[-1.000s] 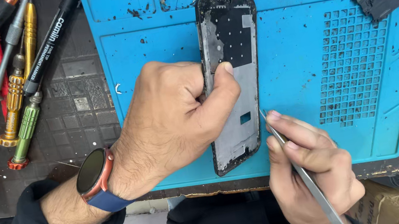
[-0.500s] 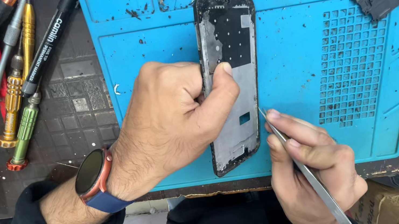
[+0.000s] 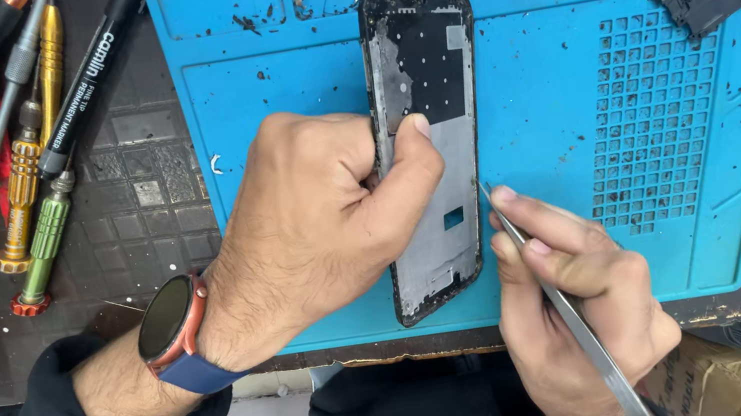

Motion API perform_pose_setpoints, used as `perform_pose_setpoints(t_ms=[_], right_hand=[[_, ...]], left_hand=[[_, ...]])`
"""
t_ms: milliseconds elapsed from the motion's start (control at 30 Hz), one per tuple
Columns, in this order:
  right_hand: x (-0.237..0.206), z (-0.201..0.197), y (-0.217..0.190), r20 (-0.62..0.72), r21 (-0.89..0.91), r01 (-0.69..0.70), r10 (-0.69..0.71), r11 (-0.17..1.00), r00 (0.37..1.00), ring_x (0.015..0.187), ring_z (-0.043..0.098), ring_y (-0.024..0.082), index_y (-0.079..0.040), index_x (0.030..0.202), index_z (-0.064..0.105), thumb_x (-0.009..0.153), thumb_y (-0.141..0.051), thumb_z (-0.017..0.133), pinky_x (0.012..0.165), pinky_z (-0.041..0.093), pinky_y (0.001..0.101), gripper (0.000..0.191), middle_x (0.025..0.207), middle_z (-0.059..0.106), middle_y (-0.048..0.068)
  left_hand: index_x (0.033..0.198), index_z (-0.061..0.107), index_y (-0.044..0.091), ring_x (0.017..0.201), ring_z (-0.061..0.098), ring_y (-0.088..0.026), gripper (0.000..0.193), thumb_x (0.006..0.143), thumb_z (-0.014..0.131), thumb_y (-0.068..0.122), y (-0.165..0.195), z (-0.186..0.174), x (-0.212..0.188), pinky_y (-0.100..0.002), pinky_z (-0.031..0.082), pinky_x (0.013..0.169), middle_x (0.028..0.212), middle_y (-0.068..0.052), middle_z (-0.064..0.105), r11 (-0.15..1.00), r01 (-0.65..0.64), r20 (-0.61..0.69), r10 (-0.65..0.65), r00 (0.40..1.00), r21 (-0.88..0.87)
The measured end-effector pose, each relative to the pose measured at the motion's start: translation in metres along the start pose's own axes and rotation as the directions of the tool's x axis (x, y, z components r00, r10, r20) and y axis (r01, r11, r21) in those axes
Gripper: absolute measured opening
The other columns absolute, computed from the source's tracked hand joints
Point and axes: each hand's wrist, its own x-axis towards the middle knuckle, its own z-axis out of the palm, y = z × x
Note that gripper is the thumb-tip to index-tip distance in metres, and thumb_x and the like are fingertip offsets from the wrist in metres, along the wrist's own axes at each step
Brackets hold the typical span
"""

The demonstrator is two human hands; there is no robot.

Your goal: The person repairs a disassembled smartphone on a blue silicone mat, using a thin metal blade to scrape old adhesive residue off the phone's midframe. They rotate and reposition the housing repeatedly to scrape along its edges and around openings, working the residue off the frame surface.

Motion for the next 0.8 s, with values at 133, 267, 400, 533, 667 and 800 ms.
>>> perform_pose_setpoints(t_ms=[133,267,400,533,667,800], right_hand=[[0.004,0.001,-0.004,-0.022,0.046,-0.006,0.007,0.999,1.000,0.107,0.077,0.031,0.000,0.098,0.042,0.097,0.007,0.073,0.089,0.064,0.0324,0.031,0.113,0.073,0.025],[0.011,-0.001,-0.004,0.003,0.007,0.039,-0.039,0.999,0.999,0.106,0.076,0.032,0.001,0.097,0.043,0.094,0.008,0.072,0.090,0.063,0.0351,0.030,0.111,0.072,0.026],[0.013,-0.002,-0.007,0.013,-0.004,0.037,-0.036,0.999,0.999,0.107,0.076,0.033,0.002,0.096,0.044,0.094,0.008,0.072,0.088,0.064,0.0353,0.029,0.111,0.072,0.026],[0.014,-0.003,-0.010,0.023,-0.008,0.014,-0.013,1.000,1.000,0.107,0.077,0.030,0.000,0.098,0.044,0.097,0.007,0.074,0.087,0.065,0.0325,0.031,0.115,0.073,0.024],[0.018,-0.003,-0.005,0.025,-0.001,0.041,-0.041,0.999,0.999,0.112,0.075,0.032,0.001,0.098,0.043,0.097,0.008,0.072,0.090,0.064,0.0349,0.030,0.113,0.072,0.024],[0.015,-0.005,-0.004,0.047,-0.012,0.033,-0.033,0.999,0.998,0.113,0.075,0.032,0.001,0.099,0.043,0.098,0.008,0.073,0.092,0.063,0.0353,0.031,0.116,0.073,0.025]], left_hand=[[0.053,0.050,-0.001,0.034,0.036,-0.014,0.052,0.097,0.065,0.022,0.000,0.000,0.000,-0.037,0.023,0.036,0.040,-0.008,0.042,0.999,0.032,0.021,-0.031,0.999,-0.035],[0.056,0.051,0.000,0.035,0.037,-0.013,0.049,0.098,0.064,0.021,0.001,-0.001,0.000,-0.036,0.024,0.037,0.043,-0.007,0.043,0.998,0.001,0.016,0.000,1.000,-0.059],[0.054,0.049,-0.002,0.035,0.035,-0.015,0.052,0.098,0.065,0.021,0.000,0.000,0.000,-0.037,0.023,0.037,0.043,-0.009,0.044,1.000,-0.018,0.003,0.019,1.000,-0.015],[0.055,0.052,-0.001,0.034,0.038,-0.015,0.049,0.096,0.065,0.021,0.001,0.000,-0.001,-0.037,0.025,0.036,0.042,-0.009,0.045,0.998,0.024,0.012,-0.024,1.000,-0.057],[0.058,0.052,-0.001,0.036,0.038,-0.016,0.047,0.098,0.065,0.020,0.000,0.000,0.000,-0.037,0.026,0.038,0.045,-0.010,0.046,0.999,-0.023,0.003,0.023,1.000,-0.042],[0.054,0.051,-0.001,0.034,0.038,-0.015,0.051,0.096,0.066,0.022,0.001,0.000,0.000,-0.037,0.025,0.036,0.042,-0.010,0.044,0.999,0.026,0.004,-0.026,1.000,-0.032]])
